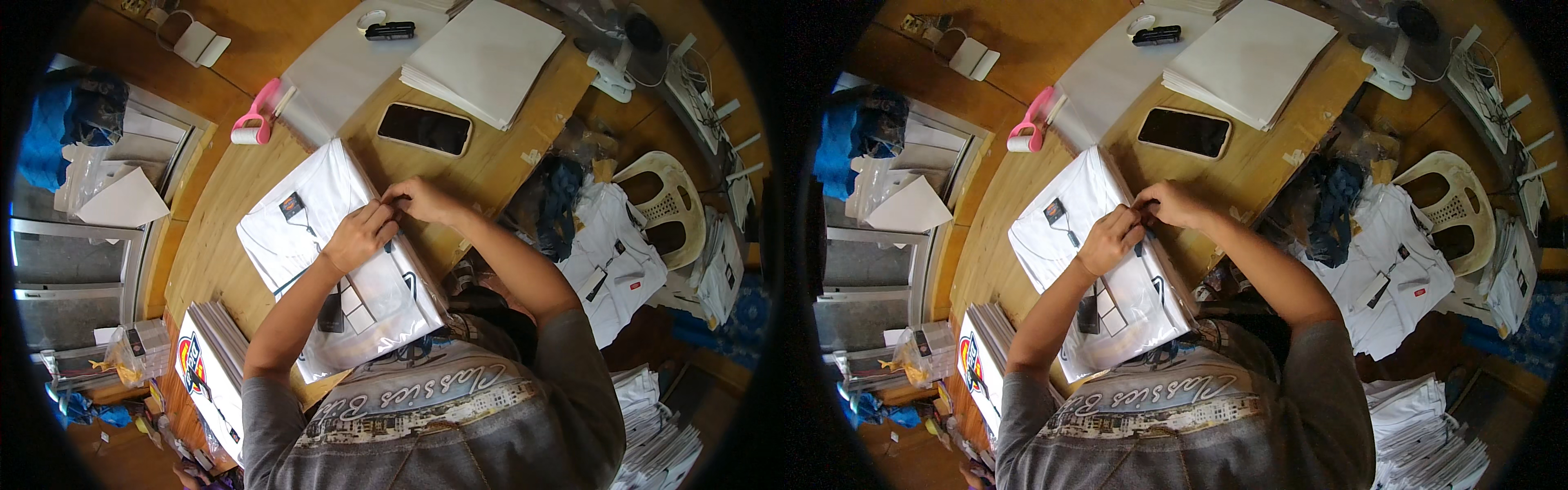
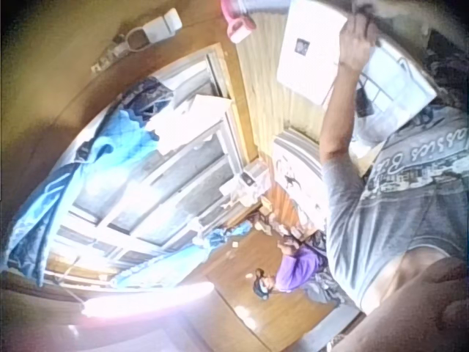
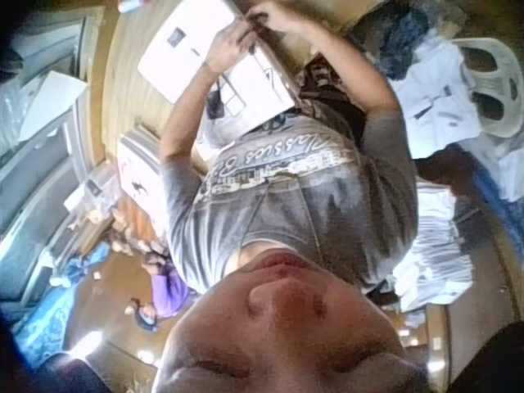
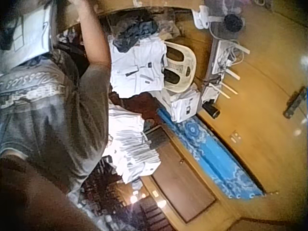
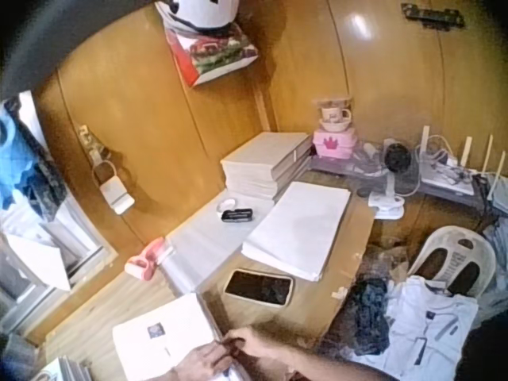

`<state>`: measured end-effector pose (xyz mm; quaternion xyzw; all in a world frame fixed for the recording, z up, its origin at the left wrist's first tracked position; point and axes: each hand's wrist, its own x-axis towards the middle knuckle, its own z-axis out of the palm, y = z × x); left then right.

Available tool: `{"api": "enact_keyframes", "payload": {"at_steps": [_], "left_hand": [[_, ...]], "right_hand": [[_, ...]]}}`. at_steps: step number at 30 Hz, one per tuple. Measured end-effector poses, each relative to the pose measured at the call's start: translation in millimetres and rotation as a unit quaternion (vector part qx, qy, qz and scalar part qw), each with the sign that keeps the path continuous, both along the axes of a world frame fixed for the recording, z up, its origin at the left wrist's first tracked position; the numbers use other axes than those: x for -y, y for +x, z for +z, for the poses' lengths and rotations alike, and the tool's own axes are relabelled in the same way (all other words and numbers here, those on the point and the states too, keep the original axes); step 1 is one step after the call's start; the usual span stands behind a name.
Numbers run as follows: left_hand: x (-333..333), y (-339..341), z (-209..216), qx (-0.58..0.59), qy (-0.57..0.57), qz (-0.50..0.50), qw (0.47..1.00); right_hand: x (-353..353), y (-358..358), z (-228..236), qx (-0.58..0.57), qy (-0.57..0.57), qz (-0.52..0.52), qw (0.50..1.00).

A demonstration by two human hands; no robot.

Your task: The person folds white t-shirts and places them into clear plastic bags. They then seal the bags and stack the packaged shirts on the table.

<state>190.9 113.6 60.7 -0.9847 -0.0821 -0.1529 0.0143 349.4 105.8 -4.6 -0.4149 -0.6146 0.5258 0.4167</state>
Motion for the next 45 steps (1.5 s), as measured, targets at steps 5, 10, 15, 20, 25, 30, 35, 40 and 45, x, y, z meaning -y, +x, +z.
{"api": "enact_keyframes", "payload": {"at_steps": [5,10,15,20,25,30,35,40,45], "left_hand": [[-2.0,-8.5,-10.1,0.033,0.019,-0.036,0.999],[-3.9,-8.9,-15.2,0.045,0.011,-0.024,0.999],[-3.5,-5.1,-5.2,0.053,-0.025,0.059,0.997],[9.3,-14.1,-10.7,0.102,-0.192,0.139,0.966],[13.1,-29.9,-2.4,0.139,-0.225,0.227,0.937],[19.5,-161.7,-34.4,0.276,-0.011,0.665,0.694],[50.4,-173.5,-24.9,0.424,-0.450,0.653,0.438],[66.2,-150.4,57.7,0.602,-0.304,0.519,0.525],[99.1,-149.7,95.3,0.644,-0.203,0.459,0.578]], "right_hand": [[-4.4,7.0,16.7,0.044,0.015,0.047,0.998],[-6.5,10.0,18.8,0.081,0.100,0.034,0.991],[-6.3,4.6,17.8,0.109,0.093,-0.057,0.988],[-16.2,-1.2,-4.9,0.083,0.036,-0.095,0.991],[-20.1,3.6,-15.8,0.055,-0.022,-0.061,0.996],[-19.9,-10.1,-29.3,-0.004,-0.214,-0.048,0.976],[-8.7,-52.4,24.4,0.080,-0.057,-0.049,0.994],[-18.1,-51.4,86.5,-0.062,0.157,-0.089,0.982],[-15.6,-38.7,146.6,-0.105,0.275,-0.076,0.953]]}}
